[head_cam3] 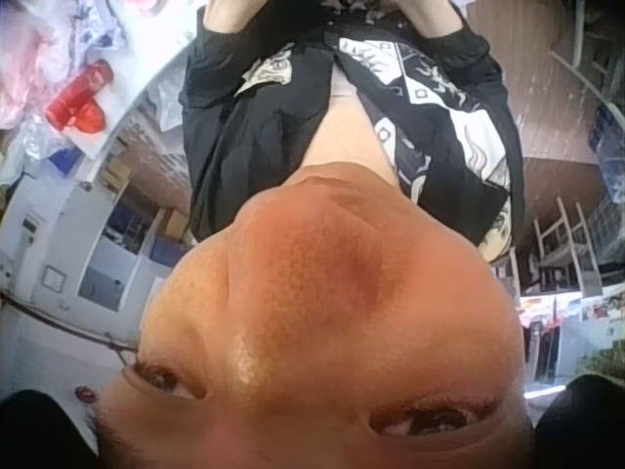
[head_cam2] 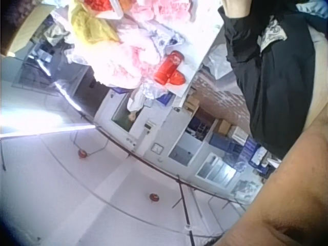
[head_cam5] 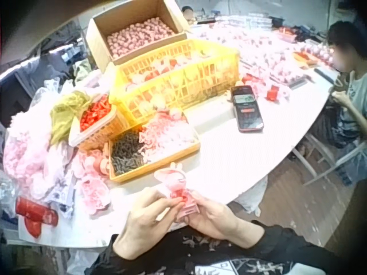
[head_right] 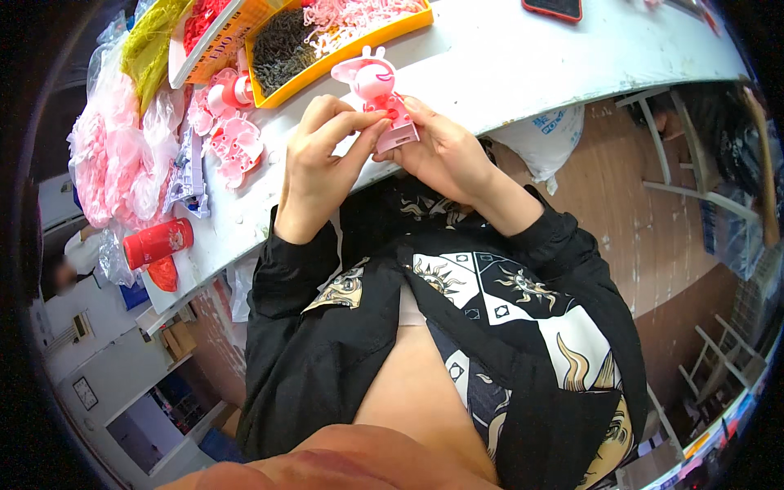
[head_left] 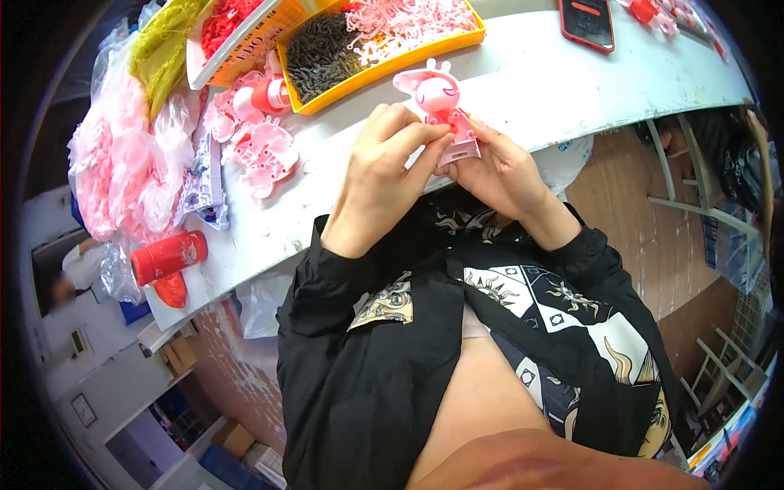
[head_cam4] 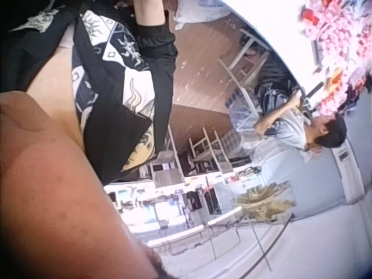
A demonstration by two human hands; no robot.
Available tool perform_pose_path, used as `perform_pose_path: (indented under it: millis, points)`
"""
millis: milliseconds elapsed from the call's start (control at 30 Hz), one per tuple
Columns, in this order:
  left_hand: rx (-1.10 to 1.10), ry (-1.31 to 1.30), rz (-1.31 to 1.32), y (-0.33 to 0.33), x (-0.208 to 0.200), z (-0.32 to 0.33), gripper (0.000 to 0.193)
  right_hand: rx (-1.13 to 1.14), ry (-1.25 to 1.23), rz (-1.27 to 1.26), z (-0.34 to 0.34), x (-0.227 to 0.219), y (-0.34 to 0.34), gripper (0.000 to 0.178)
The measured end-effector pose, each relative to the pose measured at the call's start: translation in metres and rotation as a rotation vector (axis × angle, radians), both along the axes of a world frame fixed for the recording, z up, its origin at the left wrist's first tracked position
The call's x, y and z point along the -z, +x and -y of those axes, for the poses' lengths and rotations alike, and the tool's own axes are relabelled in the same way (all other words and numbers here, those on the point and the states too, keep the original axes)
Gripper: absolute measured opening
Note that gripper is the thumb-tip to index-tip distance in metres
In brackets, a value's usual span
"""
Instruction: The person sorts and assembles small plastic toy parts by hand, taking them from plastic trays and plastic bags to create finished toys.
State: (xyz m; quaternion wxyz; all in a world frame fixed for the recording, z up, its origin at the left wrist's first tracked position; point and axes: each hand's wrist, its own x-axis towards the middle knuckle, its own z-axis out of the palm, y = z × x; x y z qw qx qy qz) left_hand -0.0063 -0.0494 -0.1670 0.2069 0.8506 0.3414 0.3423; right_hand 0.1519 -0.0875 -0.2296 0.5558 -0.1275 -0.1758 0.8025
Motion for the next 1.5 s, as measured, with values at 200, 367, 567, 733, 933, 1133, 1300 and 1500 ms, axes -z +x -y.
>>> perform_pose_path:
  millis: [200,367,567,733,933,1133,1300,1500]
  points:
    - [0.063,0.116,-0.071,0.004,-0.006,-0.007,0.012,-0.019,-0.009,0.005,0.002,-0.005,0.002,0.044]
    - [0.023,0.212,-0.150,0.007,-0.009,0.002,0.014,-0.006,-0.033,0.068,0.006,-0.009,0.003,0.043]
    - [-0.039,-0.057,0.007,0.007,-0.007,0.008,0.011,-0.013,-0.024,-0.032,0.008,-0.006,0.004,0.040]
    - [-0.024,-0.083,-0.038,0.008,-0.010,0.003,0.010,-0.029,-0.001,-0.063,0.005,-0.002,0.005,0.040]
    - [0.004,-0.202,-0.053,0.004,-0.016,-0.013,0.010,-0.010,-0.061,-0.119,0.006,-0.008,0.005,0.041]
    - [-0.289,-0.098,-0.093,-0.032,-0.013,-0.097,0.018,0.021,-0.102,-0.055,0.003,-0.009,0.009,0.045]
    - [-0.344,-0.060,-0.357,-0.028,-0.006,-0.115,0.023,0.046,-0.090,-0.034,0.004,-0.010,0.008,0.046]
    - [-0.373,-0.171,-0.389,-0.031,0.002,-0.128,0.024,0.054,-0.061,0.044,0.005,-0.011,0.004,0.049]
